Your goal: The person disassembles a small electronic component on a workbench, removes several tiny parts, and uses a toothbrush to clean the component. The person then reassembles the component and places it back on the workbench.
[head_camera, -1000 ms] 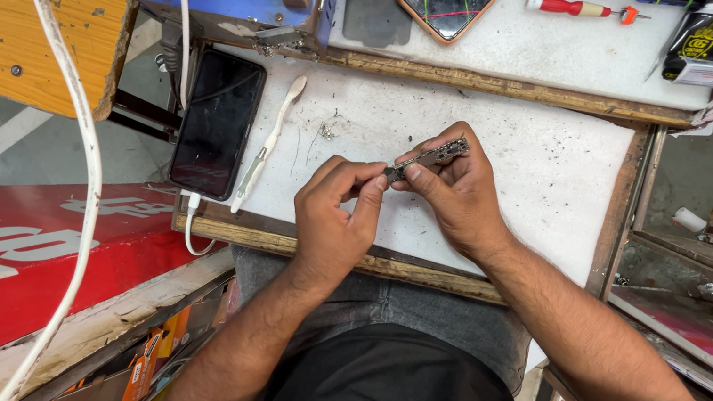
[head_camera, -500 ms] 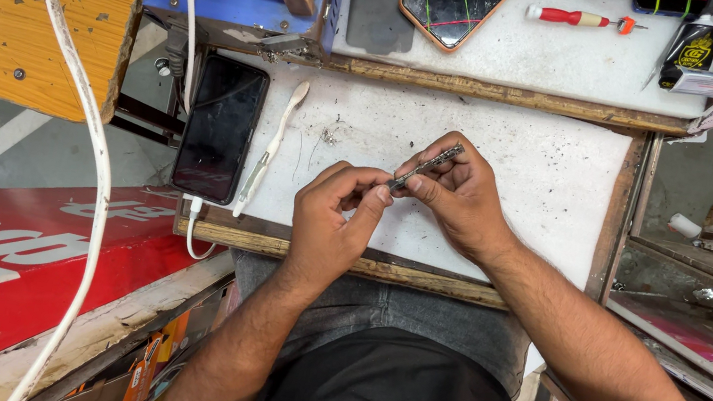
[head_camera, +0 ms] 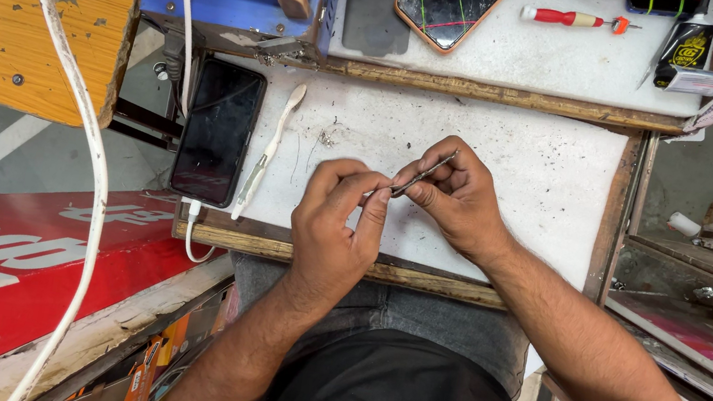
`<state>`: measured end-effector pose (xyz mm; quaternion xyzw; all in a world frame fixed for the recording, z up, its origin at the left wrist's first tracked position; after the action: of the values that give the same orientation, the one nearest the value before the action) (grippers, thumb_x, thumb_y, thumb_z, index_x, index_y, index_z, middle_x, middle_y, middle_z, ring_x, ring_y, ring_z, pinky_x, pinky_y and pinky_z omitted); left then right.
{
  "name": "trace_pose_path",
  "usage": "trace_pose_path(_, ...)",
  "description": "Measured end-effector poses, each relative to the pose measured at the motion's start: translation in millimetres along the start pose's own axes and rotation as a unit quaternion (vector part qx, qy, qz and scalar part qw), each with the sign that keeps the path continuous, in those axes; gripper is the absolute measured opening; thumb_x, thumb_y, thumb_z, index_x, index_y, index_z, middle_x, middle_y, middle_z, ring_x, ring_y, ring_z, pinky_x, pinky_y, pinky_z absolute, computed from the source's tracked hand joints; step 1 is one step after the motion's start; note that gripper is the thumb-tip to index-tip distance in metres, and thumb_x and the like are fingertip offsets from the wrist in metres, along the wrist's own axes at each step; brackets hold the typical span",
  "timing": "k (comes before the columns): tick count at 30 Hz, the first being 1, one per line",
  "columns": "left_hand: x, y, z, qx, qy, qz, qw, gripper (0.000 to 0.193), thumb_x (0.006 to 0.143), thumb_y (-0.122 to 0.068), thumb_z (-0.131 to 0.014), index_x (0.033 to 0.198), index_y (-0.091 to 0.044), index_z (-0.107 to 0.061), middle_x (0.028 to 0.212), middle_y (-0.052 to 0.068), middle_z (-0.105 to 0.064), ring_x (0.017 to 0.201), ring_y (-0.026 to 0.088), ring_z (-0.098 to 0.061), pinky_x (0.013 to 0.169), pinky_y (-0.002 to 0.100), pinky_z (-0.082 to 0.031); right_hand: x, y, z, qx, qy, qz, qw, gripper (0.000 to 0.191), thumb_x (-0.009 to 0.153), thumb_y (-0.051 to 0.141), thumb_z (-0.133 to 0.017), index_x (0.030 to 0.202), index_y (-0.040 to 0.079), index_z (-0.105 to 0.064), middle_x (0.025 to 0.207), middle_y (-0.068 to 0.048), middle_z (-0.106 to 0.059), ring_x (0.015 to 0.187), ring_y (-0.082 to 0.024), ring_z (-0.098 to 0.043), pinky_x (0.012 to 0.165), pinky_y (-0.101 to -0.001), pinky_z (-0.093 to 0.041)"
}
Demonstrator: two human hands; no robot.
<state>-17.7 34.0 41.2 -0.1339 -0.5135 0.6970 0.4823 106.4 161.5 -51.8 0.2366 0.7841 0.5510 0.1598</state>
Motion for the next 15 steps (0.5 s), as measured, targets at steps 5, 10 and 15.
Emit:
trace_pose_path(5, 0.6, -0.5, 0.1, -0.016, 0.012, 0.020, 1.000, 0.012, 0.100, -0.005, -0.070, 0.111, -0.001, -0.071, 0.102, 0.010, -0.066, 0.088, 0.017, -0.073, 0.073, 0.028, -0.063, -0.5, 0.0, -1.0, 0.010, 0.008, -0.002, 1.000, 0.027, 0.103, 0.019, -0.072, 0.119, 0.006, -0.055, 0.109, -0.011, -0.071, 0.107, -0.018, -0.071, 0.098, -0.0341, -0.062)
trace_pose_path(10, 1.0, -3.2, 0.5, -0.001, 0.010, 0.013, 1.000, 0.012, 0.099, -0.003, -0.070, 0.111, -0.002, -0.072, 0.098, 0.009, -0.069, 0.088, 0.019, -0.074, 0.073, 0.031, -0.060, -1.0, 0.5, 0.8, -0.017, -0.006, -0.016, 1.000, 0.030, 0.101, 0.018, -0.072, 0.123, 0.003, -0.058, 0.107, -0.011, -0.073, 0.105, -0.018, -0.072, 0.093, -0.0330, -0.063)
trace_pose_path(15, 1.7, -4.7, 2.4, -0.017, 0.001, 0.007, 1.000, 0.014, 0.099, -0.001, -0.069, 0.113, -0.002, -0.073, 0.100, 0.010, -0.069, 0.090, 0.020, -0.073, 0.076, 0.030, -0.061, -0.7, 5.8, -2.9, -0.030, -0.004, -0.007, 1.000, 0.031, 0.103, 0.016, -0.072, 0.127, 0.000, -0.059, 0.110, -0.013, -0.074, 0.107, -0.018, -0.072, 0.095, -0.0311, -0.062)
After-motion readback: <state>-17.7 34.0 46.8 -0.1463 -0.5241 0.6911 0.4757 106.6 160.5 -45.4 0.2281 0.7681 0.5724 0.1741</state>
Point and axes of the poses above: each hand's wrist, its own x-axis towards the middle knuckle, its own z-axis out of the back of the hand, y = z × x, the point moved 5 cm from there along x, towards the middle knuckle
